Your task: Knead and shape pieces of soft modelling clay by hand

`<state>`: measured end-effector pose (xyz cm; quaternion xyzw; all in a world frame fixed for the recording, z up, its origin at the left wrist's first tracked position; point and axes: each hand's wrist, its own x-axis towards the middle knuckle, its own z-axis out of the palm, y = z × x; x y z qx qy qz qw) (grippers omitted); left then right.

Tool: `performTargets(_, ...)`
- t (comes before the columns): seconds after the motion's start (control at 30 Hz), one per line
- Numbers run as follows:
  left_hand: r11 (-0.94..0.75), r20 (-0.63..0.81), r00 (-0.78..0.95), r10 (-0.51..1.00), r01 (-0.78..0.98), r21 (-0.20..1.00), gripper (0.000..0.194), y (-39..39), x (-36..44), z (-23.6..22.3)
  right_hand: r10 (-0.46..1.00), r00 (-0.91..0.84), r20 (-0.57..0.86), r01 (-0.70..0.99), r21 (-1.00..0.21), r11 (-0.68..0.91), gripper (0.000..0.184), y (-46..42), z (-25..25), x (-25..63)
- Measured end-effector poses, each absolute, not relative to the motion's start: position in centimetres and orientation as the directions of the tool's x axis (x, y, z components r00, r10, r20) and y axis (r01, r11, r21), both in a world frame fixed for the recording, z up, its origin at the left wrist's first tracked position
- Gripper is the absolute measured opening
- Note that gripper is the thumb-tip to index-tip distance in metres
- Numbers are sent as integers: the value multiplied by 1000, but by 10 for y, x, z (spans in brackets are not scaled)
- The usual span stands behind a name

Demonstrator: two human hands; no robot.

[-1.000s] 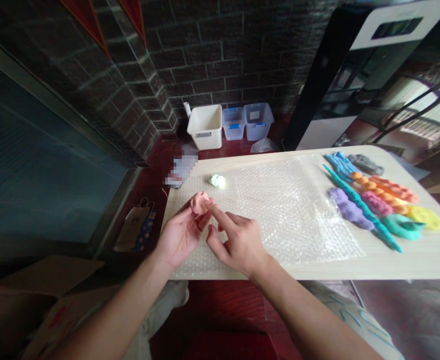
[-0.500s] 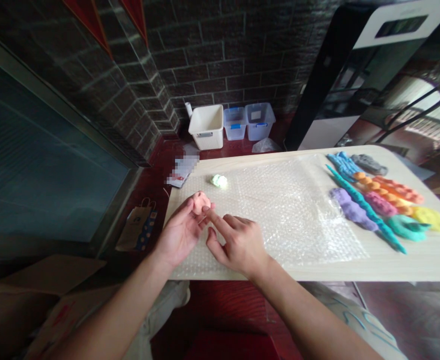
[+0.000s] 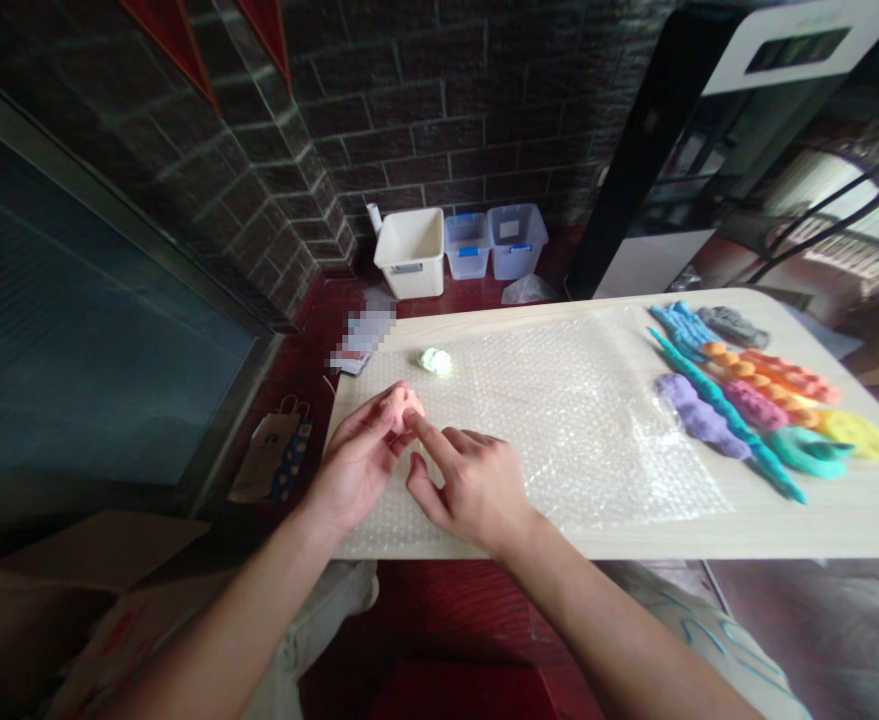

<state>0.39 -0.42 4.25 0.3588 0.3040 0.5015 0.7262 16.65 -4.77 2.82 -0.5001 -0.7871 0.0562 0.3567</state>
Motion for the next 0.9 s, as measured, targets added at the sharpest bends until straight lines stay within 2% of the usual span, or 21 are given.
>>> performTargets(0.2,253,-108,315,943,-465,849,14,-7,3,41,866,-246,435,773,-451,446,41,-46,30,164)
performTargets(0.33,279,-128,327,936,-472,836,13,-6,4,40,864,-240,443,775,-449,445,41,-45,29,165)
performTargets(0.43,316,-166,315,934,-517,795,13,-4,4,38,834,-220,507,744,-465,479,40,-47,29,168)
performTargets(0.57,353,-189,324,927,-581,734,26,1,1,38,812,-184,554,706,-501,501,43,-49,30,171)
performTargets(0.73,415,-260,328,908,-634,653,14,2,-1,39,814,-212,541,715,-482,506,47,-49,25,169)
performTargets(0.9,429,-332,275,902,-659,617,28,-1,0,36,832,-275,482,763,-417,494,48,-49,21,164)
